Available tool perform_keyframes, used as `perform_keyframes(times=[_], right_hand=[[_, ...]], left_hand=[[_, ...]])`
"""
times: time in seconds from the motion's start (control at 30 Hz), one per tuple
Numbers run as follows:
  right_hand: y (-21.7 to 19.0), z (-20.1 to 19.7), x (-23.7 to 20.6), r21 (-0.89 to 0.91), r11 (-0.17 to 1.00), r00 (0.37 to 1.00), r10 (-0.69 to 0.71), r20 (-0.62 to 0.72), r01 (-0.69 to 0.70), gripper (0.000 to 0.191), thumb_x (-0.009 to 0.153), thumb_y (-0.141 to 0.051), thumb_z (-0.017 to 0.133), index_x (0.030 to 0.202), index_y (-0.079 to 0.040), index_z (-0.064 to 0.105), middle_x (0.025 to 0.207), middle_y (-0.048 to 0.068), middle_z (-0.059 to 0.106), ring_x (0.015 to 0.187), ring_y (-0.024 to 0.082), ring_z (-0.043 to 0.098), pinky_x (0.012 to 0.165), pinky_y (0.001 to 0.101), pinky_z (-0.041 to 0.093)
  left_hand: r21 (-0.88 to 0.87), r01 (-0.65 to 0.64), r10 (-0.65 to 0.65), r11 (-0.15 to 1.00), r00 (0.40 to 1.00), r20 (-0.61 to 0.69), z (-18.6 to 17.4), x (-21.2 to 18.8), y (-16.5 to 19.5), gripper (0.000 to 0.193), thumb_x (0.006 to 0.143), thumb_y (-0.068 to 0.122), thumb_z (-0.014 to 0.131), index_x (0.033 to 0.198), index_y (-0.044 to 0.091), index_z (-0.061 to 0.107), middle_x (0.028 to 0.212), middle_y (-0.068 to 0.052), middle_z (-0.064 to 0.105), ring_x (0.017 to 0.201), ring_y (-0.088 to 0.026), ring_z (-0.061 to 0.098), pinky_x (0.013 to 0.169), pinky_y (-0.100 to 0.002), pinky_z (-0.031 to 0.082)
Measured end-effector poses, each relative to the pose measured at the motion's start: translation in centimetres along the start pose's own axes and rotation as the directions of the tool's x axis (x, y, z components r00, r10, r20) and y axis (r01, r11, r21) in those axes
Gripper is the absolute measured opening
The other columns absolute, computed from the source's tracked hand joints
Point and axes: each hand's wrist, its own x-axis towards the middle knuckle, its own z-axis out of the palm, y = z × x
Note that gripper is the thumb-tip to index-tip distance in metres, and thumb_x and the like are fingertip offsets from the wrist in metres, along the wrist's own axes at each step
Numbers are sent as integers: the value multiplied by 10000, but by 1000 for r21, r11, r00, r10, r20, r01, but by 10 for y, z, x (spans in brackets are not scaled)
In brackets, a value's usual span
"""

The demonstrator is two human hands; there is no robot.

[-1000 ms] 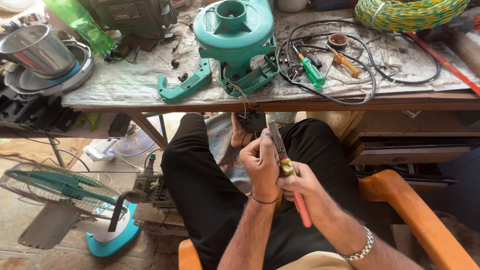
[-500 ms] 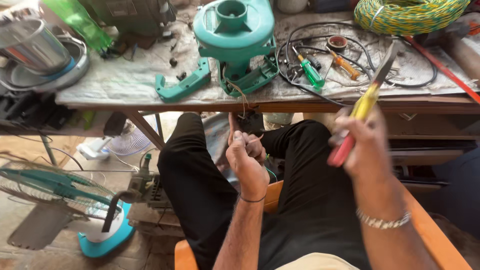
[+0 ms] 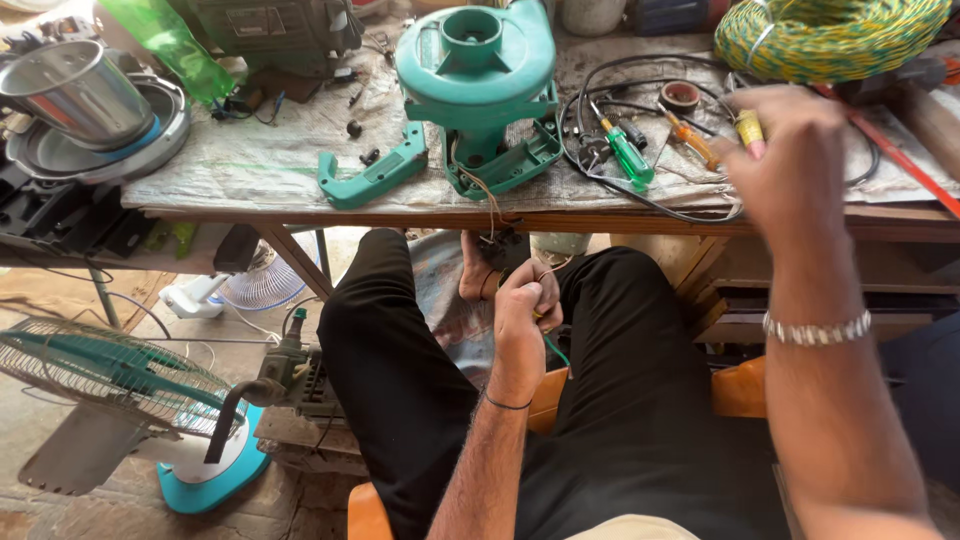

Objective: The person repairs a small black electrical switch by stripping wire ends, twisting them together, and securing them to the switch terminals using pliers and a screwdriver. The person works on a workbench with a disassembled green leaf blower nearby.

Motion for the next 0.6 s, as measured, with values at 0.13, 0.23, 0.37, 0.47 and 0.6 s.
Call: perform_keyframes(times=[0.13,0.23,0.37,0.47,0.6], right_hand=[[-75,-10,-36,629,763,904,-364,223,152,445,769,-55,801,1204,-28,710,1190,135,733,1023,280,732,884,338,593],[-113,-15,-50,673,730,892,-378,249,121,359,765,-51,805,1120,-43,752,981,99,737,871,231,740,760,315,581],[-124,-18,-51,614,785,935,-273,226,81,155,805,-23,788,951,-63,755,879,52,729,784,189,740,694,307,581],[-117,-20,-52,606,793,950,-235,204,67,124,831,8,768,939,-26,718,901,63,720,805,185,729,722,299,574],[-109,-22,-60,628,778,950,-179,258,-24,157,808,44,765,941,-12,706,898,55,723,808,172,714,745,290,562]], left_hand=[[31,13,-16,999,996,87,1,-4,0,155,940,169,409,836,63,455,785,16,356,668,-78,302,560,-243,274],[55,41,-48,998,990,135,1,-4,2,169,961,159,403,903,36,504,805,16,378,679,-75,327,568,-234,291],[77,88,-99,993,983,154,1,-2,5,222,964,110,394,1043,4,573,861,-4,487,724,-76,391,629,-228,355],[122,7,-27,992,987,161,3,0,4,318,924,11,358,1147,-14,583,997,-44,599,835,-92,483,743,-244,430],[150,-42,22,988,991,130,6,1,6,327,1009,-70,350,1272,20,522,1156,-86,670,932,-104,554,866,-255,487]])
